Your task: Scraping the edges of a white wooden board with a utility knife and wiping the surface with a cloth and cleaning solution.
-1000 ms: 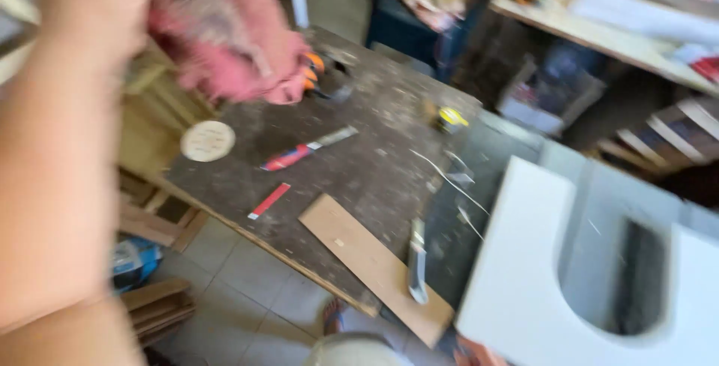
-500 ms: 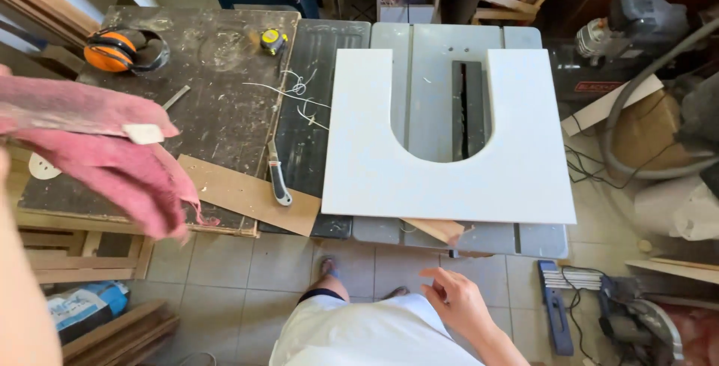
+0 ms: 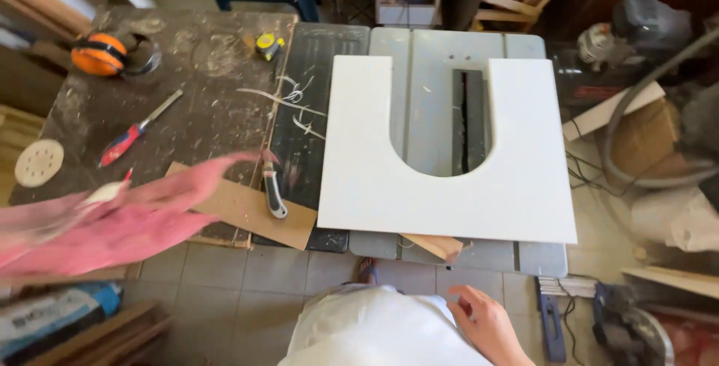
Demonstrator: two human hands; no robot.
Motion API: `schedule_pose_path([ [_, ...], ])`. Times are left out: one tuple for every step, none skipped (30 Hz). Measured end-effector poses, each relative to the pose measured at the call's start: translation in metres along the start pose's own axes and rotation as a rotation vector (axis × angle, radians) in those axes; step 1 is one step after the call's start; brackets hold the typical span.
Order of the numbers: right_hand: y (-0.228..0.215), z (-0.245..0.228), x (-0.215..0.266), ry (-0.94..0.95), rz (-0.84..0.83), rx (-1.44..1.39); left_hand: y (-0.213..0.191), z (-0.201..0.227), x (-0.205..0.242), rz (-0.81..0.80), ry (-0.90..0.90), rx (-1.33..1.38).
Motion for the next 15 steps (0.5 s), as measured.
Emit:
schedule_pose_path([
  [-0.001, 0.008, -0.005, -0.013, -0.022, 0.012, 0.023, -0.031, 0.007, -0.173, 0.101, -0.146],
  [0.002, 0.014, -0.013, -0.074, -0.071, 0.015, 0.035, -0.064, 0.011, -0.347, 0.206, -0.294],
  [0.005, 0.019, -0.021, -0.135, -0.121, 0.017, 0.040, -0.098, 0.015, -0.522, 0.314, -0.436],
  [-0.001, 0.009, -0.034, -0.147, -0.145, 0.019, 0.068, -0.120, 0.037, -0.706, 0.424, -0.574],
  [-0.006, 0.001, -0.046, -0.100, -0.158, 0.049, 0.088, -0.142, 0.061, -0.892, 0.537, -0.704],
  [-0.010, -0.008, -0.056, -0.049, -0.173, 0.079, 0.096, -0.167, 0.086, -1.086, 0.659, -0.826],
  [-0.008, -0.015, -0.068, -0.057, -0.200, 0.080, 0.097, -0.100, 0.109, -1.105, 0.638, -0.814],
  [-0.010, -0.022, -0.078, -0.153, -0.173, 0.079, 0.076, -0.023, 0.157, -1.061, 0.252, -0.778],
  [-0.012, -0.029, -0.086, -0.250, -0.145, 0.076, 0.026, 0.062, 0.222, -0.990, -0.130, -0.725],
  [-0.019, -0.033, -0.099, -0.369, -0.128, 0.085, 0.091, 0.000, 0.224, -0.886, -0.525, -0.632],
  [-0.027, -0.037, -0.112, -0.489, -0.112, 0.089, 0.134, -0.056, 0.255, -0.751, -0.912, -0.522],
  [-0.022, -0.051, -0.135, -0.606, -0.057, 0.065, 0.146, -0.111, 0.294, -0.541, -1.263, -0.418],
  [-0.018, -0.052, -0.153, -0.628, -0.052, 0.052, 0.157, -0.113, 0.307, -0.517, -1.278, -0.417],
  [-0.013, -0.049, -0.154, -0.603, -0.061, 0.079, 0.180, -0.113, 0.313, -0.455, -1.299, -0.032],
  [-0.006, -0.045, -0.154, -0.577, -0.070, 0.106, 0.208, -0.108, 0.323, -0.392, -1.284, 0.354],
])
Point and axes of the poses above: each hand's wrist, its own x-axis away from the middle knuckle, its own y-axis out of the palm, z = x × y, the point moved 2 cm from there along -x, towards the middle knuckle, and after that the axes turned 14 degrees about -y, right-handed, at the moved point
